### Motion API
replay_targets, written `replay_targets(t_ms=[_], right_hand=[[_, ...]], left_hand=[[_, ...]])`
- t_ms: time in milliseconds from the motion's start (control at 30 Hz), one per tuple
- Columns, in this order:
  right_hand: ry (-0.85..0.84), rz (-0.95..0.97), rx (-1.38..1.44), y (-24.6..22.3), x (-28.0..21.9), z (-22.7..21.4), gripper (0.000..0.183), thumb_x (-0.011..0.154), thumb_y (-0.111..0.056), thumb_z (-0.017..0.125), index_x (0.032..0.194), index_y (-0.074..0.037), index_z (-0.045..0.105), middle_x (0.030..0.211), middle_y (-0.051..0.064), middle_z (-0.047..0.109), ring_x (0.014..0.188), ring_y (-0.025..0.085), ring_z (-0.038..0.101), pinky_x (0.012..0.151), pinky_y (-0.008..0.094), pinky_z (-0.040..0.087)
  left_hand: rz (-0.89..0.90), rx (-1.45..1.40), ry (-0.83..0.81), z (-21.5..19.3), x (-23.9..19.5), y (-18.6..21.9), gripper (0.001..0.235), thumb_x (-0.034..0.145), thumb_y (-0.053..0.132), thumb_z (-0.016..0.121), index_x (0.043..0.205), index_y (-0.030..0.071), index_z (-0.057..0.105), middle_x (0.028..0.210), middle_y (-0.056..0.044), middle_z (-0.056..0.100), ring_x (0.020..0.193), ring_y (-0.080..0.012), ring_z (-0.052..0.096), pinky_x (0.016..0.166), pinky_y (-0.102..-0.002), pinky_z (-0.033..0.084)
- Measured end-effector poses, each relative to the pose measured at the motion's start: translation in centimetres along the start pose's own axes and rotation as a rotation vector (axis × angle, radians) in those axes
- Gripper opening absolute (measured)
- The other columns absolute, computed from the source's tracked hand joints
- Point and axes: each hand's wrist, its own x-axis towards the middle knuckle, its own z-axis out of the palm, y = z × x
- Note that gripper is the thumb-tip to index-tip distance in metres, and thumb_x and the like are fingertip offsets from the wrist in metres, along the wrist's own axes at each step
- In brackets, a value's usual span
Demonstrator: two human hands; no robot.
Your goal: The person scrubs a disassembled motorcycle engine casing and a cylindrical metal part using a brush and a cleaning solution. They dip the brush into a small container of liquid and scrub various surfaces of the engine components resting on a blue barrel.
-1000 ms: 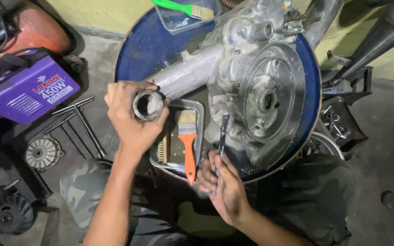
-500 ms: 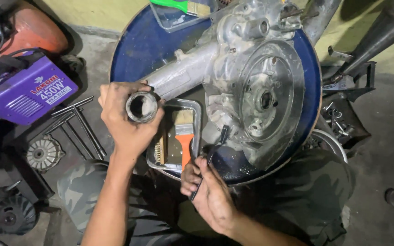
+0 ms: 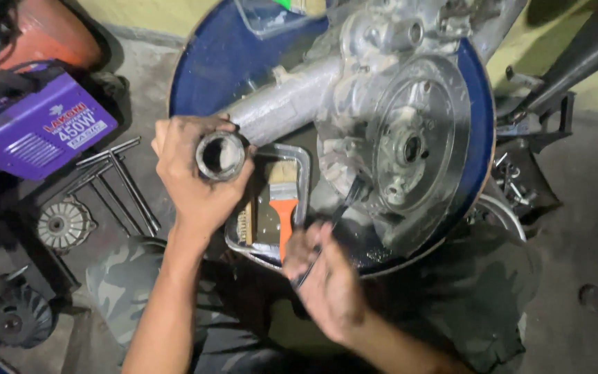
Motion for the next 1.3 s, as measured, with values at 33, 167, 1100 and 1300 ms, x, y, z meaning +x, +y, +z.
replay_targets(t_ms=[33, 167, 1100, 1300], right_hand=[[-0.012, -0.003, -0.005, -0.2, 0.2, 0.0, 0.029, 0.113, -0.041, 0.062, 0.1, -0.017, 0.053, 0.098, 0.002, 0.053, 0.081, 0.012, 0.045, 0.071, 0.027, 0.039], [-0.057, -0.034, -0.075, -2.0, 1.4, 0.7, 0.035, 0.116, -0.045, 0.053, 0.095, -0.017, 0.047, 0.085, 0.001, 0.04, 0.072, 0.016, 0.037, 0.067, 0.031, 0.034], [-0.255, -0.602, -1.637, -5.6, -2.8, 2.0, 0.047, 0.115, -0.026, 0.038, 0.077, -0.008, 0.056, 0.073, 0.008, 0.066, 0.066, 0.024, 0.061, 0.068, 0.042, 0.044], [-0.157, -1.115, -1.62, -11.1, -4.4, 2.9, 0.049, 0.116, -0.027, 0.043, 0.087, 0.002, 0.07, 0.084, 0.016, 0.075, 0.073, 0.025, 0.071, 0.07, 0.038, 0.054]], left_hand=[[0.008, 0.001, 0.01, 0.1, 0.2, 0.0, 0.029, 0.099, 0.025, 0.087, 0.11, 0.005, 0.069, 0.11, -0.01, 0.074, 0.102, -0.0313, 0.06, 0.095, -0.046, 0.04], [-0.021, 0.002, -0.003, 0.0, 0.0, 0.1, 0.027, 0.097, 0.024, 0.088, 0.109, 0.008, 0.071, 0.108, -0.008, 0.073, 0.1, -0.0293, 0.059, 0.094, -0.045, 0.038], [-0.111, -0.527, -0.542, 0.8, -5.2, 9.3, 0.026, 0.113, 0.007, 0.046, 0.099, 0.0, 0.067, 0.109, -0.011, 0.07, 0.096, -0.0274, 0.063, 0.089, -0.04, 0.047], [-0.405, -0.494, -0.755, 0.2, -4.7, 8.1, 0.028, 0.118, 0.007, 0.045, 0.097, 0.008, 0.064, 0.069, -0.001, 0.062, 0.047, -0.0117, 0.054, 0.041, -0.027, 0.043]])
